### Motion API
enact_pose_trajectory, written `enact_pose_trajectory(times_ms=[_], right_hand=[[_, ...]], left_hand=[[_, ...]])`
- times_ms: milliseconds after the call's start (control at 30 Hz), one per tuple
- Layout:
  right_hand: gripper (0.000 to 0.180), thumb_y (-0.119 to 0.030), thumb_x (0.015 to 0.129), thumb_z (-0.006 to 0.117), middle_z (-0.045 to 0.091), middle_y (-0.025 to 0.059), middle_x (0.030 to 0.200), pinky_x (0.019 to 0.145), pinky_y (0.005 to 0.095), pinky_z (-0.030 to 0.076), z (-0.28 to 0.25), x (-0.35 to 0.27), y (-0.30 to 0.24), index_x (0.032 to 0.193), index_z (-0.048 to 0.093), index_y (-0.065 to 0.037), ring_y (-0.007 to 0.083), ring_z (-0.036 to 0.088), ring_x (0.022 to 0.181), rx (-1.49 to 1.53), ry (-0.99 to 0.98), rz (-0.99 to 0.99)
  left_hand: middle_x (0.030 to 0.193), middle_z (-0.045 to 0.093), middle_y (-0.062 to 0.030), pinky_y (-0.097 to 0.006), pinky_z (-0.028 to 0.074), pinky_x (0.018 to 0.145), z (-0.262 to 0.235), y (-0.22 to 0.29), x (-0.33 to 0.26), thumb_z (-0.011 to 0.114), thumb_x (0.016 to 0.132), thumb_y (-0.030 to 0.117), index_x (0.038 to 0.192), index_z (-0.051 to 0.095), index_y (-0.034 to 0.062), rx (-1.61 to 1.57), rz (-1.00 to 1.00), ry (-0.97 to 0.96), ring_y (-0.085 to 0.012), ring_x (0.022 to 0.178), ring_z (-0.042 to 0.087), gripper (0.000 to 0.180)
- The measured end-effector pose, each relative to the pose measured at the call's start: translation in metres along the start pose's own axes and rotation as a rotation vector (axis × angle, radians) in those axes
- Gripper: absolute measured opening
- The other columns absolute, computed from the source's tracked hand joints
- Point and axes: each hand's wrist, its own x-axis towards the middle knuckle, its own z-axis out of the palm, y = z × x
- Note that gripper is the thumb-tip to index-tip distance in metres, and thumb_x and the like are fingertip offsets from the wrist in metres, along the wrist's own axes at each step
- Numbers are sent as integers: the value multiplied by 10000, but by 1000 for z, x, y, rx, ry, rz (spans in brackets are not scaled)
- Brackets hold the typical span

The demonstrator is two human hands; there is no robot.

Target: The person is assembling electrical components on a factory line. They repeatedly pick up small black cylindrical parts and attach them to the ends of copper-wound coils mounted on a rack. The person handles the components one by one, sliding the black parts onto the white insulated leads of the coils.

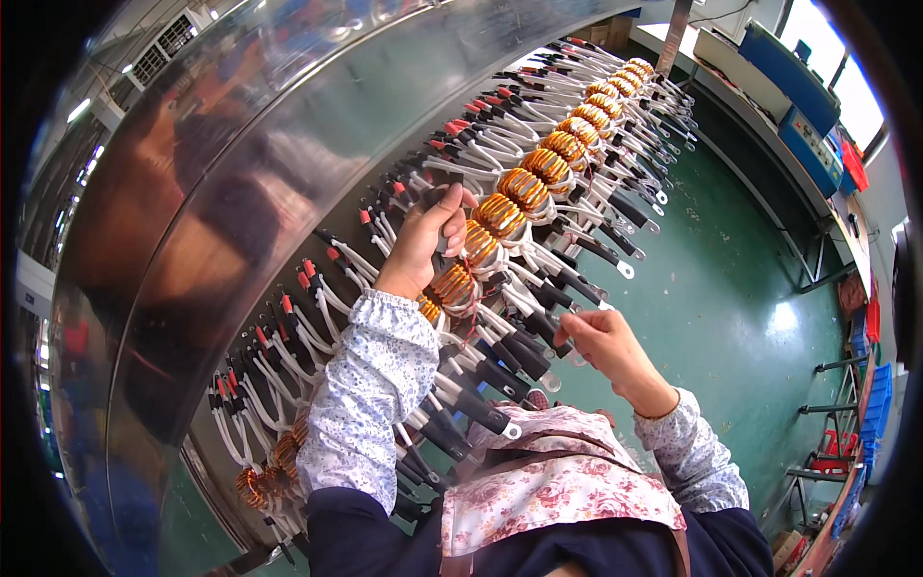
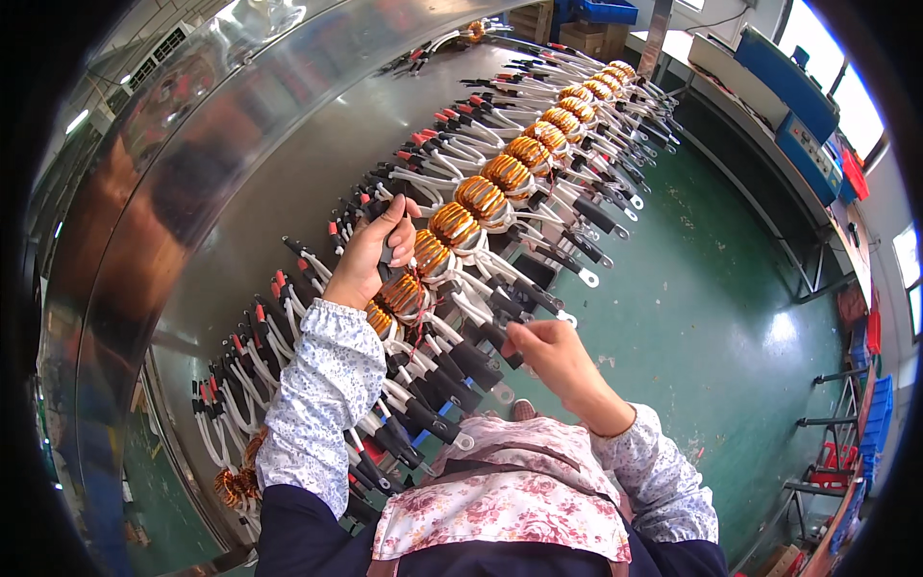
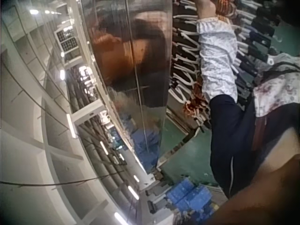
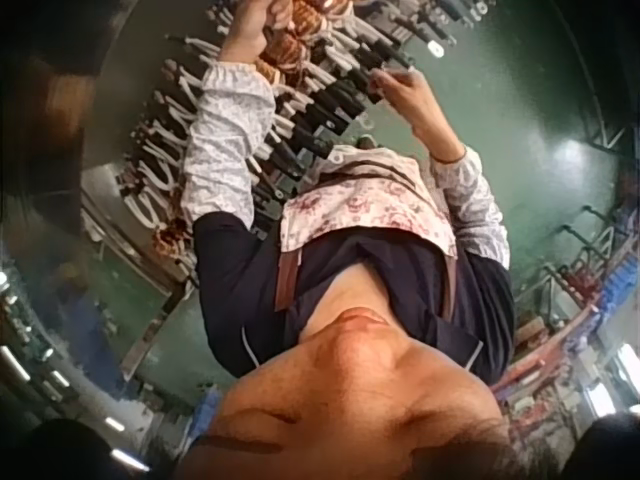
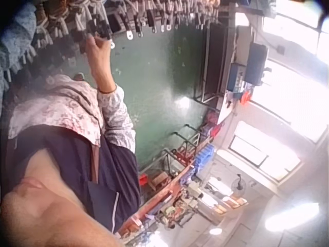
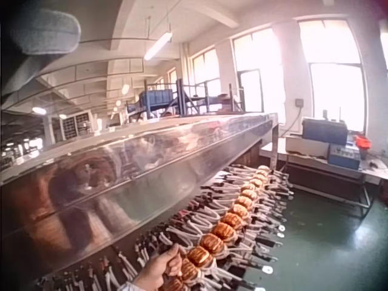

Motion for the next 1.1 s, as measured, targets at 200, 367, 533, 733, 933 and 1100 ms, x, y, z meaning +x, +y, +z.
enact_pose_trajectory(times_ms=[200,367,533,733,933,1100], right_hand=[[375,-331,965,497,360,-87,563,452,230,215,12,7,18,803,638,-24,33,285,498,171,-79,23],[354,-344,982,467,315,-100,585,455,224,185,21,17,11,865,612,-43,26,237,507,352,-200,-61],[336,-314,1004,395,311,-96,620,464,214,182,20,14,35,850,552,-60,20,238,528,141,-77,-217],[327,-301,1002,394,304,-88,580,445,213,180,16,25,16,791,499,-74,31,236,501,625,-374,110],[301,-282,989,417,349,-55,562,435,221,185,19,28,14,809,519,-63,58,241,478,784,-396,239],[316,-292,984,424,433,-23,590,443,223,238,18,28,19,817,538,-50,66,325,474,738,-387,165]], left_hand=[[554,332,60,-186,268,415,1,-2,2,516,952,369,899,555,48,41,-28,12,-35,477,363,327],[556,336,64,-185,268,413,1,0,0,515,952,371,888,554,50,47,-28,9,-31,473,360,329],[558,336,62,-183,271,413,2,-1,-1,515,951,375,891,554,44,41,-43,25,-30,478,359,339],[560,334,63,-184,269,412,3,0,-1,500,959,379,892,555,42,72,-45,13,-30,480,356,347],[555,345,74,-190,284,420,2,0,-3,536,944,364,923,605,39,95,-42,27,-28,465,356,333],[551,346,72,-190,276,421,25,12,-11,519,958,329,961,618,10,319,-3,17,-25,455,347,335]])
